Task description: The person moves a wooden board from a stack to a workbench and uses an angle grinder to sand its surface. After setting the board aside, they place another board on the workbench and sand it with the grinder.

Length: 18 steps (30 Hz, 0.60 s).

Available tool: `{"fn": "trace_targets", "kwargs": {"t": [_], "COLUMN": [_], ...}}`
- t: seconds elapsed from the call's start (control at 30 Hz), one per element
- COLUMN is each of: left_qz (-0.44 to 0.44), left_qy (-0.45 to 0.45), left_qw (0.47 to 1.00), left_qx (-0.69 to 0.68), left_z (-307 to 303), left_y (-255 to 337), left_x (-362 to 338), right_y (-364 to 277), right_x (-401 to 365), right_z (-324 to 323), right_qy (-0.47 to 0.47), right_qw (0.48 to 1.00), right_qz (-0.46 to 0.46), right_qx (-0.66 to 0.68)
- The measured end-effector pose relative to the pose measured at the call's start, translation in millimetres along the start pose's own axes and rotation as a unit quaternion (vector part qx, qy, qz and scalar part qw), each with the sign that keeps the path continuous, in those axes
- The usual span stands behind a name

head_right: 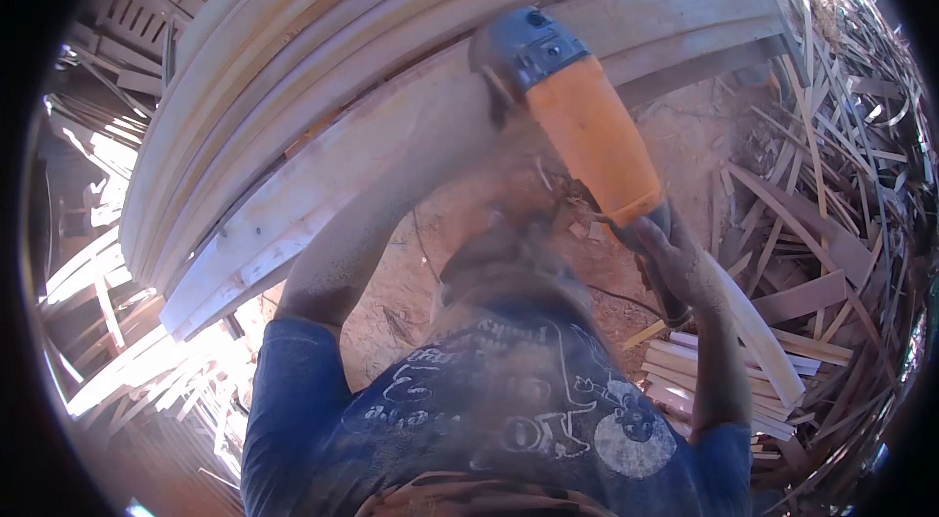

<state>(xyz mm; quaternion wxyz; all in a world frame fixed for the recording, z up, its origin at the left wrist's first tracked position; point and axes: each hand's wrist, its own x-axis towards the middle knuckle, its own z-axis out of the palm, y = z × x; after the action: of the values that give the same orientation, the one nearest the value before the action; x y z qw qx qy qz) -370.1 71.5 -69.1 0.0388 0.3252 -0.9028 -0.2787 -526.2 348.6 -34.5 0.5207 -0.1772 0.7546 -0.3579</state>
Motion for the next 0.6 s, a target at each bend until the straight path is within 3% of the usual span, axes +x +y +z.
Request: {"fn": "trace_targets", "kwargs": {"t": [0.1, 0.17, 0.23, 0.37, 0.47, 0.6], "left_qz": [-0.095, -0.166, -0.245, -0.311, -0.339, -0.357], "left_qy": [-0.033, 0.013, 0.025, 0.076, 0.08, 0.053], "left_qw": [0.995, 0.986, 0.967, 0.947, 0.937, 0.932], "left_qx": [-0.002, 0.007, 0.067, 0.019, -0.011, -0.028], "left_z": [-39.0, -51.1, -57.4, -74.1, -81.3, -83.7], "left_y": [-40.8, -68.5, -95.2, -115.6, -125.9, -104.8], "left_x": [-55.3, -96.5, -132.3, -180.5, -188.6, -164.1], "right_y": [-30.2, -55.8, -59.3, -84.7, -118.1, -111.1], "right_x": [1.6, 4.8, 19.4, 45.6, 53.8, 64.0], "right_z": [43.5, 71.3, 95.6, 130.2, 134.7, 111.8], "right_qy": [-0.074, -0.121, -0.147, -0.233, -0.282, -0.243], "right_qw": [0.993, 0.981, 0.955, 0.918, 0.9, 0.904], "right_qz": [-0.01, -0.011, -0.081, -0.132, -0.116, -0.188], "right_qx": [-0.093, -0.153, -0.245, -0.293, -0.312, -0.299]}}
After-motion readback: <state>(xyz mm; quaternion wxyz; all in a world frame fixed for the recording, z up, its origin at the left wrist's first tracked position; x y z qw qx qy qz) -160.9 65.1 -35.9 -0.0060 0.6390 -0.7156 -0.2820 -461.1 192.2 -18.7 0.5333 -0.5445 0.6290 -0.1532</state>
